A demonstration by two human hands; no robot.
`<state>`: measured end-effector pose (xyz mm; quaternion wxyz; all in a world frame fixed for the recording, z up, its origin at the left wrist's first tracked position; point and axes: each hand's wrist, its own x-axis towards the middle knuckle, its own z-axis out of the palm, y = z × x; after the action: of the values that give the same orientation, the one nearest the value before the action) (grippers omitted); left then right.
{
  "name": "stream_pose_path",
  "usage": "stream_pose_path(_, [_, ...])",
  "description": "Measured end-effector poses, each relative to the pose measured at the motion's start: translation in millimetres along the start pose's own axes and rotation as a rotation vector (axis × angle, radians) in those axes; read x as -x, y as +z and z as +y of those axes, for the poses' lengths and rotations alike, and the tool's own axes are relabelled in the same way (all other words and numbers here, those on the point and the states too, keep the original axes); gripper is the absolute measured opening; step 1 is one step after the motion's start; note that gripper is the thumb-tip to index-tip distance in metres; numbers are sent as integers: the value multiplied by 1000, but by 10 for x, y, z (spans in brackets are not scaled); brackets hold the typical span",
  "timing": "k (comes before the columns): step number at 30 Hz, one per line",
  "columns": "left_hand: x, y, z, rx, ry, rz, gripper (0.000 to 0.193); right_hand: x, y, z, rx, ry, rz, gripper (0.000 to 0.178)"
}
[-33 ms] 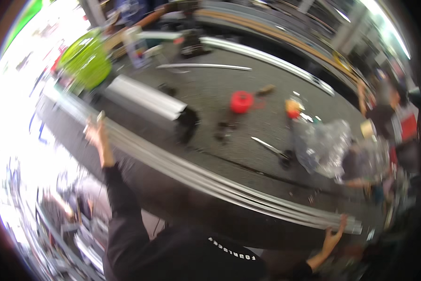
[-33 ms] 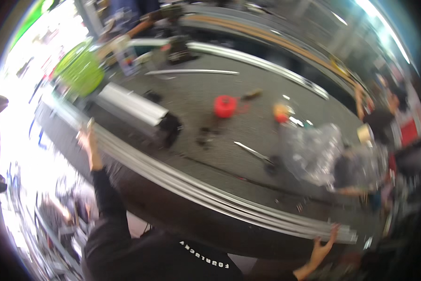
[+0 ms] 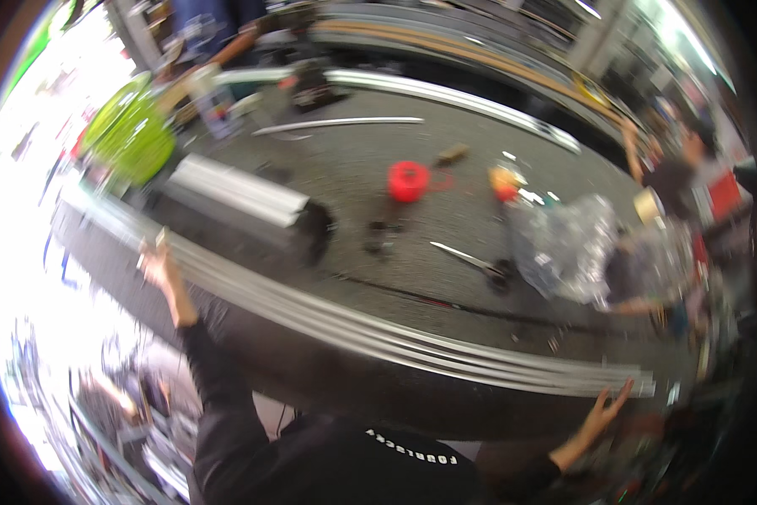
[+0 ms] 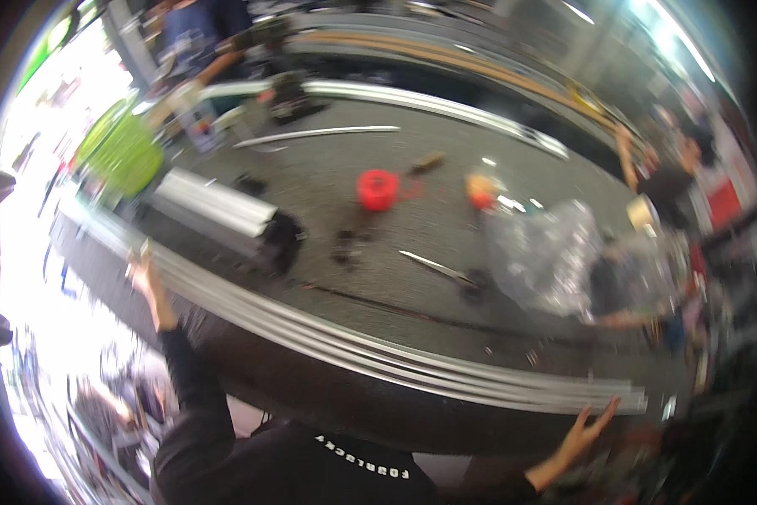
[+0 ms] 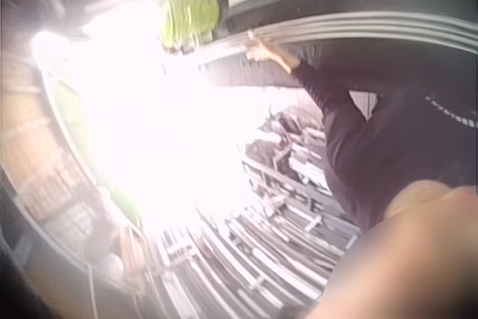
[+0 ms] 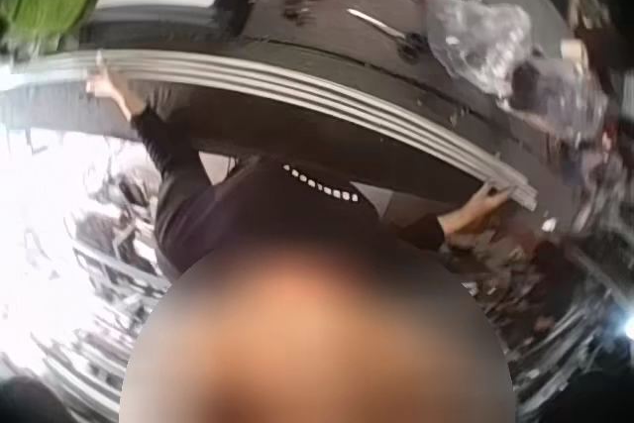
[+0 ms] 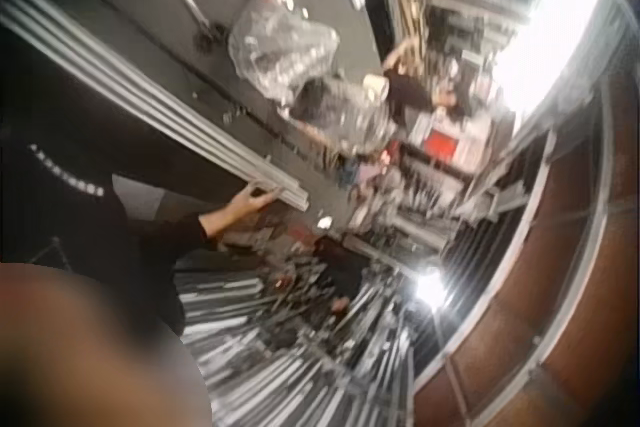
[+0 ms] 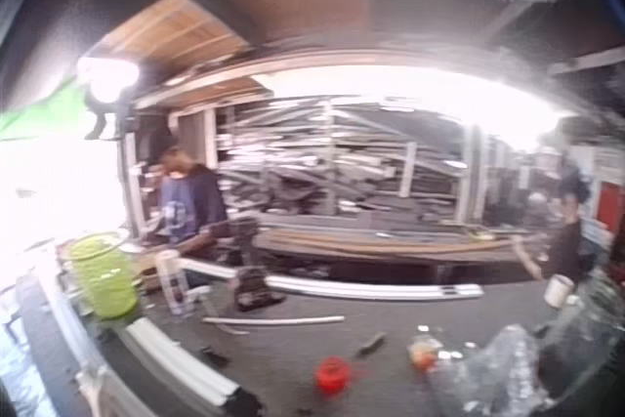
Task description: The person repeatedly handles long metal profiles and a black cable, aligning the cable along the profiles and moving them between a workbench and the floor. The person also briefly moves a blue plastic chair and interacts with other items on the bench.
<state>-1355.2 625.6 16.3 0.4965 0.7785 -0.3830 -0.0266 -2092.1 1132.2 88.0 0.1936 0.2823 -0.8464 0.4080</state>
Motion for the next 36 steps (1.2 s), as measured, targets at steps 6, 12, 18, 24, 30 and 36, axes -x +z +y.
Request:
stream_pose_path(6, [208, 186, -25, 231, 41, 10, 69, 183, 768, 389, -600, 768, 532, 60])
stream_pose_path(12, [175, 388, 55, 343, 70, -20, 72, -400, 1251, -3, -866, 632, 541, 63])
stream_pose_path(18, [15, 655, -176, 340, 191, 41, 80, -598, 1554, 31, -628, 713, 536, 71])
stream_pose_path(24, [231, 437, 146, -259, 180, 210, 60, -337, 1220, 151, -831, 686, 445, 69])
stream_pose_path(30, [1647, -153, 1405, 288, 928, 91, 52, 506, 193, -49, -1150, 831, 575, 55])
stream_pose_path(36, [3939, -178, 2522, 769, 886, -538, 61, 791, -884, 522, -1433, 969, 633, 43])
